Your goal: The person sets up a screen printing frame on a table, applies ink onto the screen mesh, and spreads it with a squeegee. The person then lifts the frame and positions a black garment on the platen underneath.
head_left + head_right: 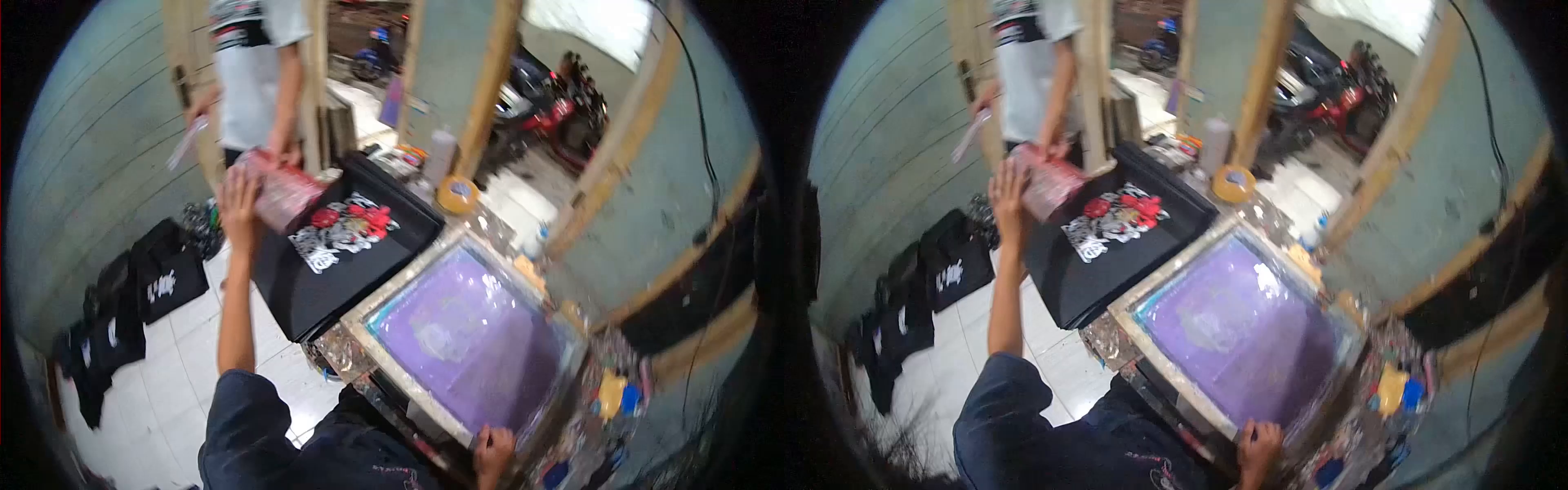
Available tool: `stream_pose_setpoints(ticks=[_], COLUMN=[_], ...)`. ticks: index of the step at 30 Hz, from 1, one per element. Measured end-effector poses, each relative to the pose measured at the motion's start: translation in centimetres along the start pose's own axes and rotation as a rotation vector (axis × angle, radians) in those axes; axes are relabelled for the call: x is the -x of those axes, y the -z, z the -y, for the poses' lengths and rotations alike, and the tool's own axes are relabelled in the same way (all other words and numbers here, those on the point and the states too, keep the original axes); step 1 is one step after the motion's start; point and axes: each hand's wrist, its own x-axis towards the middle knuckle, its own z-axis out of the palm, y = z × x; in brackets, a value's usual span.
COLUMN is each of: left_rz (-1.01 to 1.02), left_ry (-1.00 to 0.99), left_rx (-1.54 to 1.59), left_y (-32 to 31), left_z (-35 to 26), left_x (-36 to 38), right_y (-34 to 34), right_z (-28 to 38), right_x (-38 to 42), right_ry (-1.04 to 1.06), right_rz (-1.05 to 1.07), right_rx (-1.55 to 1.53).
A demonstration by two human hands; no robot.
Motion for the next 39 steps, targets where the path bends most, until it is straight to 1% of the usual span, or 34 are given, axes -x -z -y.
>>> stream_pose_setpoints(ticks=[1,2,3,5,6,7,10,11,13,15,16,17,18,19,20,22,23,25,26,28,31,33,37,39], left_rz=[0.009,0.098,0.147,0.059,0.074,0.154,0.255,0.294,0.403,0.642,0.686,0.919,0.848,0.848,0.903,0.808,0.836,0.897,0.927,0.985,1.084,1.072,1.019,1.075], left_ry=[-0.059,-0.014,-0.035,-0.304,-0.334,-0.332,-0.475,-0.512,-0.573,-0.556,-0.601,-0.601,-0.696,-0.759,-0.827,-1.002,-1.065,-1.185,-1.207,-1.241,-1.229,-1.233,-1.260,-1.242], left_rx=[0.181,0.533,0.494,0.383,0.409,0.387,0.594,0.666,0.941,1.194,1.317,1.317,1.514,1.553,1.609,1.566,1.562,1.540,1.552,1.574,1.647,1.641,1.661,1.705], left_y=[0.5,0.3,1.8,4.7,6.3,7.6,15.6,17.1,17.7,19.4,18.7,18.7,17.1,15.8,14.7,12.2,11.4,9.9,9.0,7.3,6.6,6.5,6.8,6.4], left_z=[1.4,2.6,2.0,1.2,0.4,0.0,-7.4,-10.0,-15.3,-22.6,-26.2,-29.8,-33.8,-38.0,-41.7,-48.3,-50.9,-54.9,-56.7,-59.2,-60.8,-61.4,-61.7,-62.2], left_x=[-0.8,-0.5,-0.8,-1.7,-2.1,-2.0,-5.6,-5.8,-6.2,-7.3,-7.4,-8.0,-7.6,-7.3,-7.4,-5.9,-5.5,-4.4,-3.3,-1.9,-0.9,-0.4,-0.2,0.2], right_y=[-0.1,-0.6,-1.1,-0.7,-0.5,-0.5,0.1,0.0,-0.7,-0.6,-0.6,-0.5,-0.3,-0.3,-0.2,-1.1,-1.5,-0.7,-0.8,-0.6,-0.2,-0.3,-0.1,-0.3], right_z=[0.3,0.3,0.2,0.0,0.2,0.4,1.3,1.1,0.5,0.3,0.3,0.2,0.2,0.3,0.4,-0.7,-1.0,-0.5,-0.4,-0.2,0.2,0.0,0.1,0.2], right_x=[-0.2,-0.1,-0.1,-0.4,-0.4,-0.4,-0.6,-0.5,-0.6,-0.5,-0.3,-0.3,-0.1,0.2,0.4,0.4,0.4,0.4,0.4,0.2,0.1,0.0,0.0,-0.1], right_ry=[-0.065,-0.001,0.066,0.075,0.054,0.055,0.020,0.021,0.037,0.051,0.049,0.045,0.021,-0.007,-0.033,0.005,0.022,-0.010,-0.019,-0.030,-0.041,-0.023,-0.063,-0.086], right_rz=[0.015,-0.123,-0.260,-0.261,-0.294,-0.322,-0.332,-0.335,-0.339,-0.371,-0.389,-0.414,-0.434,-0.455,-0.480,-0.520,-0.541,-0.517,-0.523,-0.537,-0.555,-0.559,-0.510,-0.518], right_rx=[-0.034,-0.053,-0.063,-0.099,-0.122,-0.147,-0.179,-0.175,-0.171,-0.215,-0.231,-0.245,-0.257,-0.271,-0.284,-0.261,-0.253,-0.293,-0.294,-0.312,-0.320,-0.285,-0.281,-0.309])
